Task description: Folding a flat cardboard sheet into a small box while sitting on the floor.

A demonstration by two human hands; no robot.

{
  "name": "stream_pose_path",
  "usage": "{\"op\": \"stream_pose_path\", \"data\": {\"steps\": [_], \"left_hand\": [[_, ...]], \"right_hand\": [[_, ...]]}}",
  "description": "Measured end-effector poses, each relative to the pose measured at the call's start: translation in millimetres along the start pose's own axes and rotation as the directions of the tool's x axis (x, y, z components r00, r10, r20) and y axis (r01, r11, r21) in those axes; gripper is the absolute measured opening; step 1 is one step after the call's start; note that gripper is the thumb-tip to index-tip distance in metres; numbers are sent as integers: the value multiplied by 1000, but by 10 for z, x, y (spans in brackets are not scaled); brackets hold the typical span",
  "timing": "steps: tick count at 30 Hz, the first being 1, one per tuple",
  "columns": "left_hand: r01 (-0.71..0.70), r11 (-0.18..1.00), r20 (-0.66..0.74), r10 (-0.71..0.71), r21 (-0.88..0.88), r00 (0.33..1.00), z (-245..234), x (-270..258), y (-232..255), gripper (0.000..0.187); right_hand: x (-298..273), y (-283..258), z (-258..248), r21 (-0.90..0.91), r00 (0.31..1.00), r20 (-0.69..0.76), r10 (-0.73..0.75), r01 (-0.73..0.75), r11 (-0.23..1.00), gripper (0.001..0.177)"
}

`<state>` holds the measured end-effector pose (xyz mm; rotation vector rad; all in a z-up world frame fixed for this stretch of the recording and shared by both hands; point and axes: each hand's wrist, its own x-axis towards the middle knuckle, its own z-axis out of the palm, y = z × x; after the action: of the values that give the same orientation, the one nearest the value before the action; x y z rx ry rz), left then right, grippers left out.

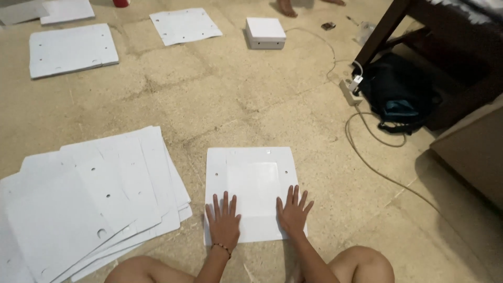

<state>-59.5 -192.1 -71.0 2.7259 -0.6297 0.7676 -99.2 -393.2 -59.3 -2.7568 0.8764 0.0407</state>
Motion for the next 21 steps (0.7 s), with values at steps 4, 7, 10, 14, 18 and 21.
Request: {"op": "stream_pose_path", "data": {"steps": [4,7,10,14,18,21], "left_hand": [[88,993,165,-99,74,981,28,-308,82,64],[79,988,134,-97,130,986,-139,-221,95,65],[77,991,172,-95,111,981,-202,-217,101,65],[63,989,230,-93,131,969,-226,-149,90,67],[66,986,263,-104,151,959,-215,-162,100,69],[88,992,303,-111,89,947,-189,-195,83,65]], "right_hand": [[-139,-122,173,-4,1000,-11,6,-6,1000,70],[25,-157,129,16,998,-8,-66,66,998,69],[291,-197,2,38,996,93,8,-11,999,79],[872,-390,7,72,998,42,35,-38,997,82],[870,-1070,-1,-104,958,83,-273,281,954,78],[476,-1474,138,-65,791,208,-576,599,798,72]]}}
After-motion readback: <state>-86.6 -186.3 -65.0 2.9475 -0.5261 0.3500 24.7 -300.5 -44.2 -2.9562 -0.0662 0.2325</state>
